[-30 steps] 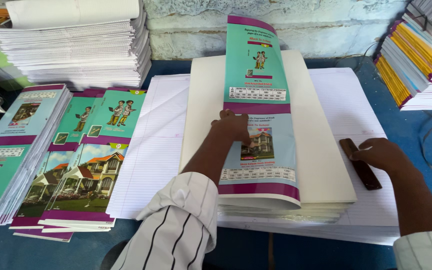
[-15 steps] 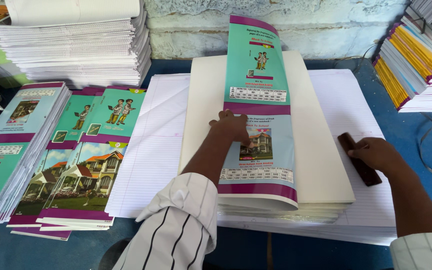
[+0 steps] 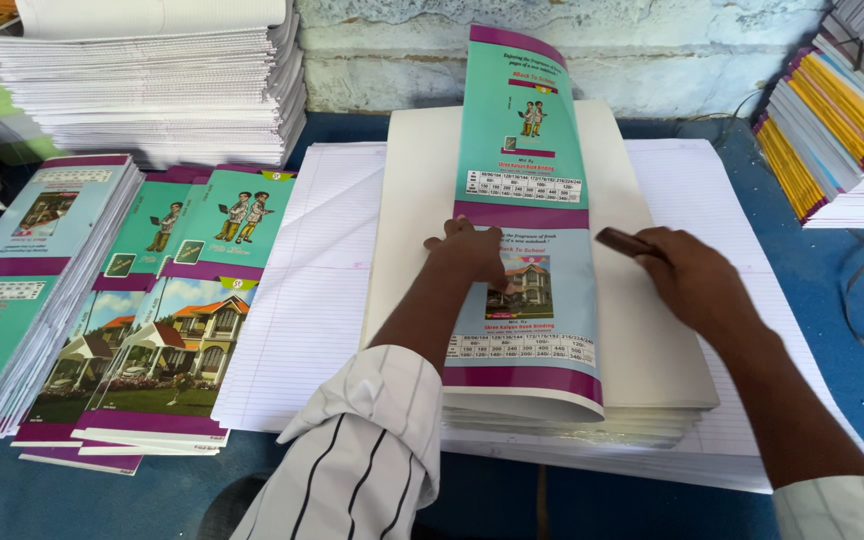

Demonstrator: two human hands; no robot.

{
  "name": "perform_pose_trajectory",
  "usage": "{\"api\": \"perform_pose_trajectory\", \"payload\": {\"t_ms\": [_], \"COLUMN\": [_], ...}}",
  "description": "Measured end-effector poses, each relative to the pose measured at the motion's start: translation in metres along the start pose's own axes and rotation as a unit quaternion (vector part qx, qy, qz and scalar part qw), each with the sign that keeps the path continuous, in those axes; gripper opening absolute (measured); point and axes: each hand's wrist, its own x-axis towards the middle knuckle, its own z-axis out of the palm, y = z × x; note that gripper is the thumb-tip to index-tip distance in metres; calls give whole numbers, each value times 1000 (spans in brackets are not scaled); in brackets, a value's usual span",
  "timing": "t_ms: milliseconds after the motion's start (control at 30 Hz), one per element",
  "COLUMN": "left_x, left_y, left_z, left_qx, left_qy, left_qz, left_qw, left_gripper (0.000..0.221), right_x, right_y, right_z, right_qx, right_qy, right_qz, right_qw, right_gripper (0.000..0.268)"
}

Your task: The person places a printed cover sheet onto a stack of blank pages, folds it over the spine, and presses the fold with a small wooden block. They repeat this process for several notebooks, stacking the finished units to the left.

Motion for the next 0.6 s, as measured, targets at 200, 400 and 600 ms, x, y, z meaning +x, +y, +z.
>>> {"api": "perform_pose_trajectory", "payload": {"t_ms": [200,400,600], "left_x": [0,3,3], "left_y": [2,6,9], "left_z": [-1,-2,-3], "left_qx": [5,12,8], "left_qy": [7,9,11], "left_qz": [3,7,3], "left_qw": [1000,1000,1000], "left_gripper": [99,93,94], "right_x": [-2,5,18], "right_y": [-40,-40,-22], "right_z": [16,19,32], "right_qx": [-80,-67,-118], "right_qy": [-63,-75,-110], "right_qz": [-52,-54,-48], "right_qw": [993,993,986], "right_gripper": [44,47,57]}}
